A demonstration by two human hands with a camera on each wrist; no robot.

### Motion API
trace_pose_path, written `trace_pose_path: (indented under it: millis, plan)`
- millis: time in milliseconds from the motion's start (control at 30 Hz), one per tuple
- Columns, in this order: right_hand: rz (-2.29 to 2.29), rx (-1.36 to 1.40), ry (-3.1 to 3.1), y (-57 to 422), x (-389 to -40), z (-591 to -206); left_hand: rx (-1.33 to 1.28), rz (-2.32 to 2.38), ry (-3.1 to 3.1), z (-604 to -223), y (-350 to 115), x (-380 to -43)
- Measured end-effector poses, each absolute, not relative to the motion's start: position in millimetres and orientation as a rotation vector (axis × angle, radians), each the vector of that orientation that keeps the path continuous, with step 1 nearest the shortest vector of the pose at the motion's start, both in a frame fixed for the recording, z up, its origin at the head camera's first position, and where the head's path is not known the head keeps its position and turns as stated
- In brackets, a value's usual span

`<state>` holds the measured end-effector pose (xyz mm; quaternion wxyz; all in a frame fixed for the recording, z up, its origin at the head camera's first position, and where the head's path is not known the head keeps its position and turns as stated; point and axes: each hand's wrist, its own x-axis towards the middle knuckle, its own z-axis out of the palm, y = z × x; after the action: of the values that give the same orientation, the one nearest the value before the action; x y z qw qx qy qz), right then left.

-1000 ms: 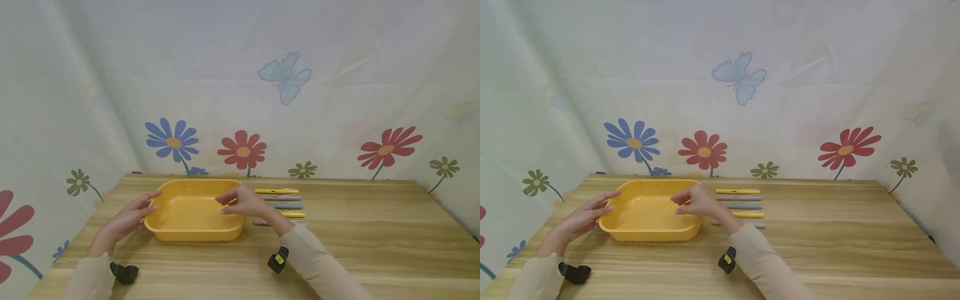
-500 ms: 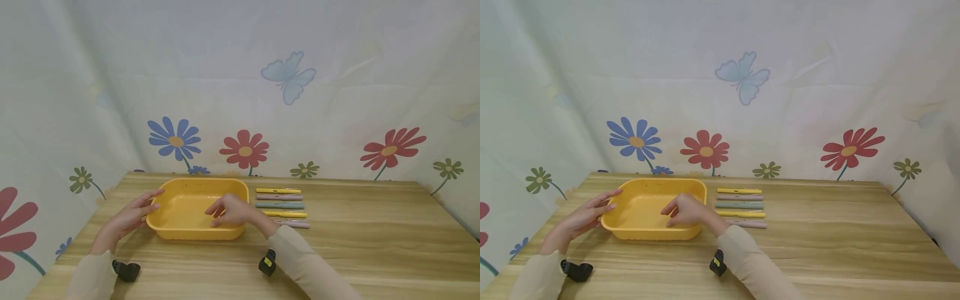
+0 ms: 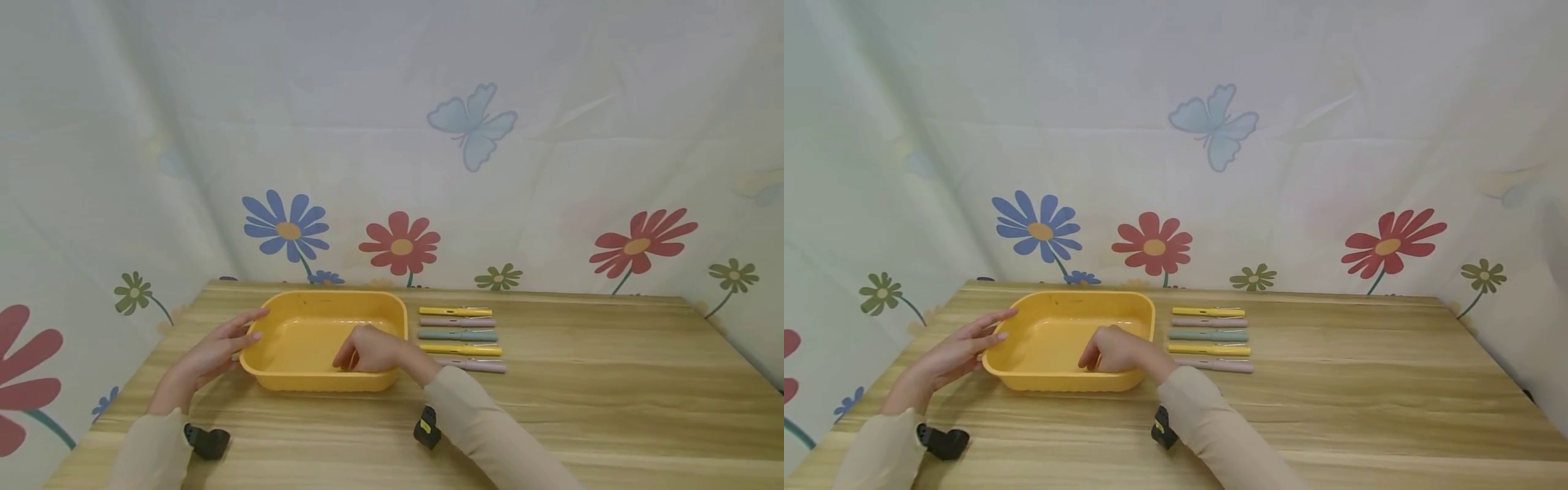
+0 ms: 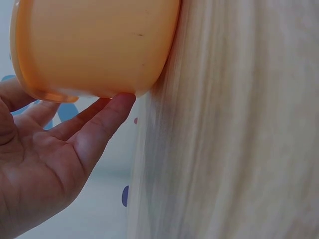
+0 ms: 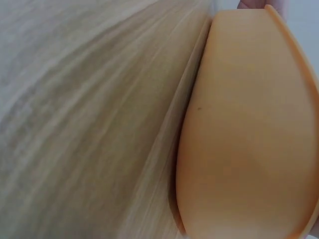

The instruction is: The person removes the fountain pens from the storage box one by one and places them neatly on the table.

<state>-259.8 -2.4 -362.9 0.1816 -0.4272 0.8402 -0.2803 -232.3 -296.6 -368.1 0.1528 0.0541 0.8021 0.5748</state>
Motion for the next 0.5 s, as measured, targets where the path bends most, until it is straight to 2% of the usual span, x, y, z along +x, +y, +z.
trace_pose_path:
  millis: [500]
  plan:
    - [-0.704,-1.187,2.427,-7.0,-260.6,-363.2,0.162,1.641,2.298,-368.3,-297.1,-232.7]
